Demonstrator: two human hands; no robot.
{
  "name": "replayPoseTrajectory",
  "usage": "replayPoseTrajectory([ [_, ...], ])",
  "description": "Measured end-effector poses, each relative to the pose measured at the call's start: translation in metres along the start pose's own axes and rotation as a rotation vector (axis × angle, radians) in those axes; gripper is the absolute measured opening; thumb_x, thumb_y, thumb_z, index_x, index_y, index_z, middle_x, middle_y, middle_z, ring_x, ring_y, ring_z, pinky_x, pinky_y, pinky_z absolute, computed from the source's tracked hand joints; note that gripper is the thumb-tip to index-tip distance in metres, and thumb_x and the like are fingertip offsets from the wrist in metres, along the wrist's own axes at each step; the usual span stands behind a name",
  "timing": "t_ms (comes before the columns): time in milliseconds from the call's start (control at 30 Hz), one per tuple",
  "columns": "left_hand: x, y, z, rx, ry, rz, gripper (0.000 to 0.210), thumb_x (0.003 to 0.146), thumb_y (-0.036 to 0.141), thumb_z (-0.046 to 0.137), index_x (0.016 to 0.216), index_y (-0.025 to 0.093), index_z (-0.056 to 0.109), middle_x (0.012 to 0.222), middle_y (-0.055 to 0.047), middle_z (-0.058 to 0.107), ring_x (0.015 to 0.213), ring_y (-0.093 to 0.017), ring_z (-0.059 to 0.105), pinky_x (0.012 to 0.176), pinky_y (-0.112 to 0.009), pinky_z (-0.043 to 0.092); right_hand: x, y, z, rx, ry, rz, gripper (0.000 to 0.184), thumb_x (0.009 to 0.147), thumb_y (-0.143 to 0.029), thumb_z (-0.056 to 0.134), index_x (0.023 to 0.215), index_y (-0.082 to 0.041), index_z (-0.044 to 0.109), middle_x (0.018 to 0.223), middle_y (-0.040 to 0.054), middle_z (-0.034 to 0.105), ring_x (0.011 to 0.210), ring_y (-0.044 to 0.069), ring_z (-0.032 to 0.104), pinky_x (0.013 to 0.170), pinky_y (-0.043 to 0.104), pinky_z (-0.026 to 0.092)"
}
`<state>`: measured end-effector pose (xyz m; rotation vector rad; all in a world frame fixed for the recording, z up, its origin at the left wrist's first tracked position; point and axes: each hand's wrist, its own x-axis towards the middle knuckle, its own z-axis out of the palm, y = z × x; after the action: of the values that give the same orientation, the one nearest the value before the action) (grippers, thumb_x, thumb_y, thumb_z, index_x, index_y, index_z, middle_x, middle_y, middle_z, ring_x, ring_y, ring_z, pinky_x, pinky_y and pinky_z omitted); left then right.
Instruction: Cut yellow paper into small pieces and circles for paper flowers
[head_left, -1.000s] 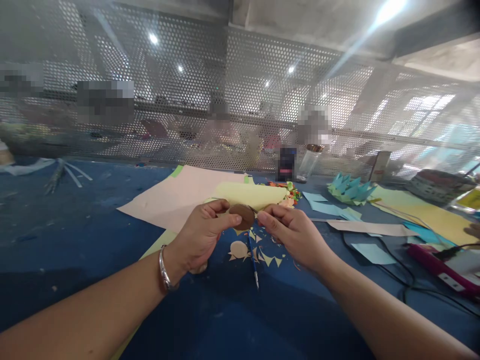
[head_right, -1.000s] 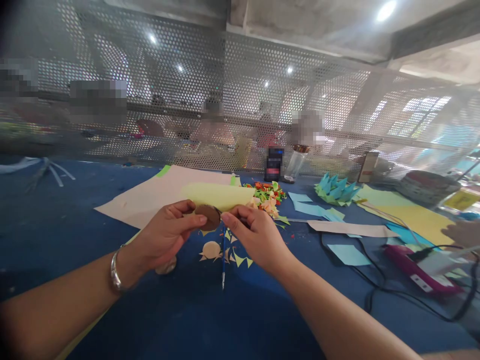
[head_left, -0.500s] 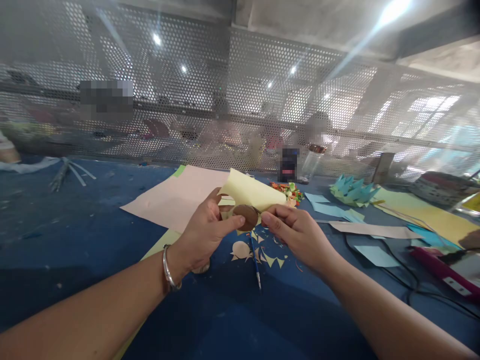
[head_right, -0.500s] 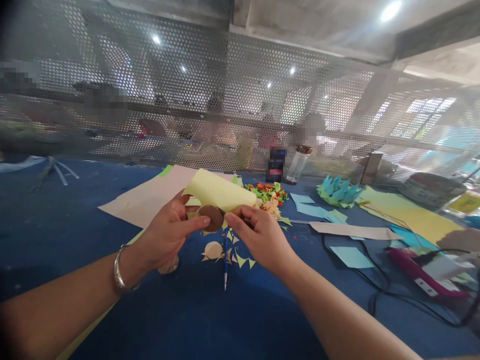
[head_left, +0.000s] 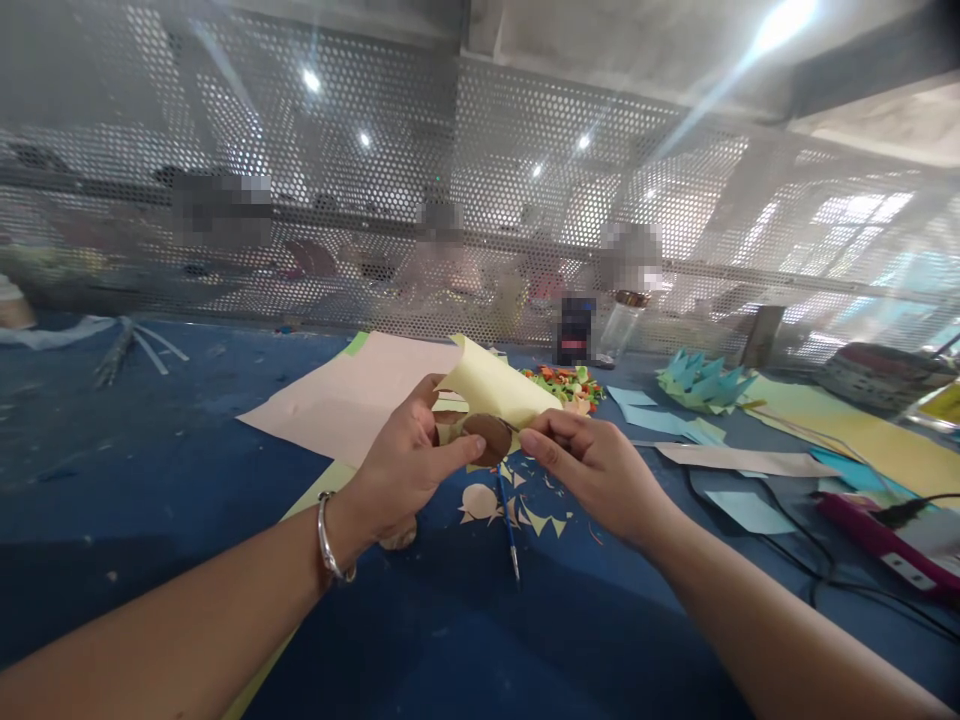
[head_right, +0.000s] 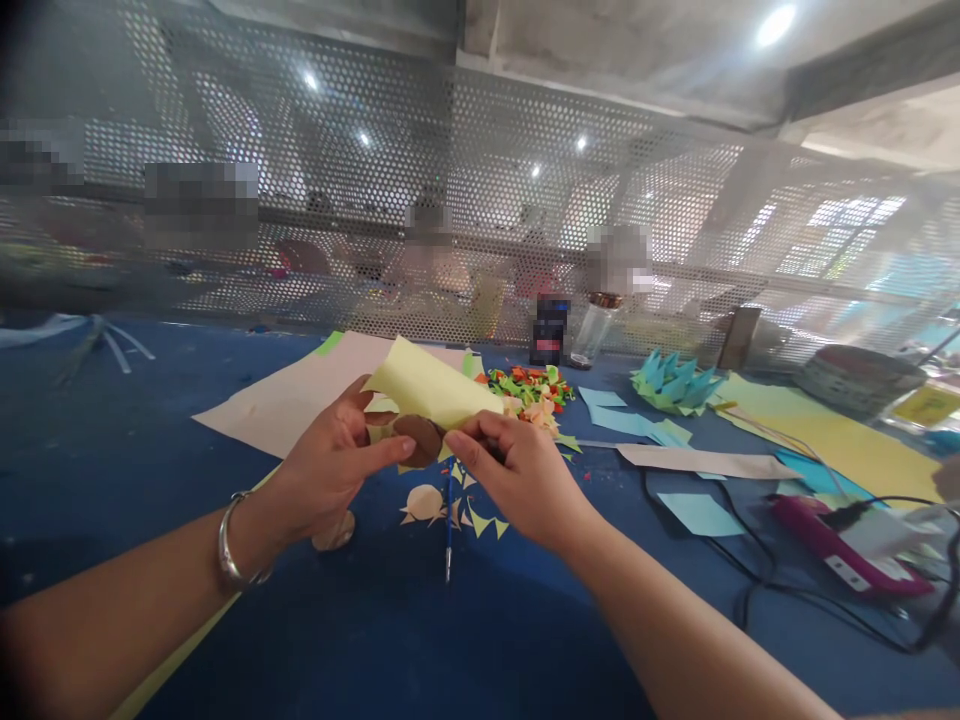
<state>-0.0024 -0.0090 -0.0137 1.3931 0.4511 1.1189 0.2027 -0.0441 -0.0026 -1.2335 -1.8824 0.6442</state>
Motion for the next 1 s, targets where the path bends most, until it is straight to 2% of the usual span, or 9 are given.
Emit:
replayPoseTrajectory([
  [400,0.0011,0.0003,-0.0013,0.022,-0.015,-0.011,0.051,0.081,0.017,0.074,0.122,0.021,0.045,0.104,-0.005,0.074,0.092,-0.018,0.071,0.090,-0.034,0.052,-0.0013,-0.0022,-0.0010,-0.018,0.013,-0.020,0.035,0.096,-0.048,0.052,0.079,-0.018,0.059,0.062,-0.0045,0.041,0.056,0.010,0.033,0.051,0.026,0.026],
  [600,-0.0001,-0.0032,-0.0054,0.029,-0.062,-0.002,0.049,0.083,0.015,0.073,0.124,0.022,0.046,0.103,-0.005,0.074,0.086,-0.017,0.070,0.087,-0.033,0.052,-0.0014,0.0005,-0.0019,-0.030,0.004,-0.010,0.036,0.096,-0.049,0.052,0.079,-0.018,0.060,0.062,-0.0047,0.042,0.056,0.010,0.034,0.050,0.026,0.026],
  [833,0.0006,-0.0015,-0.0036,0.012,-0.071,0.004,0.055,0.079,0.014,0.074,0.127,0.021,0.048,0.110,-0.008,0.073,0.097,-0.023,0.071,0.088,-0.034,0.053,-0.0016,0.0007,-0.0026,-0.028,-0.008,-0.022,0.035,0.096,-0.048,0.053,0.079,-0.018,0.060,0.062,-0.0048,0.041,0.056,0.010,0.034,0.051,0.026,0.026],
  [1000,-0.0004,0.0031,0.0006,0.011,-0.054,-0.037,0.059,0.080,0.015,0.074,0.132,0.020,0.046,0.109,-0.010,0.073,0.097,-0.024,0.072,0.087,-0.035,0.053,-0.0014,-0.0011,-0.0035,-0.031,-0.020,-0.024,0.034,0.096,-0.046,0.053,0.078,-0.018,0.060,0.062,-0.0045,0.042,0.055,0.010,0.034,0.050,0.026,0.026],
])
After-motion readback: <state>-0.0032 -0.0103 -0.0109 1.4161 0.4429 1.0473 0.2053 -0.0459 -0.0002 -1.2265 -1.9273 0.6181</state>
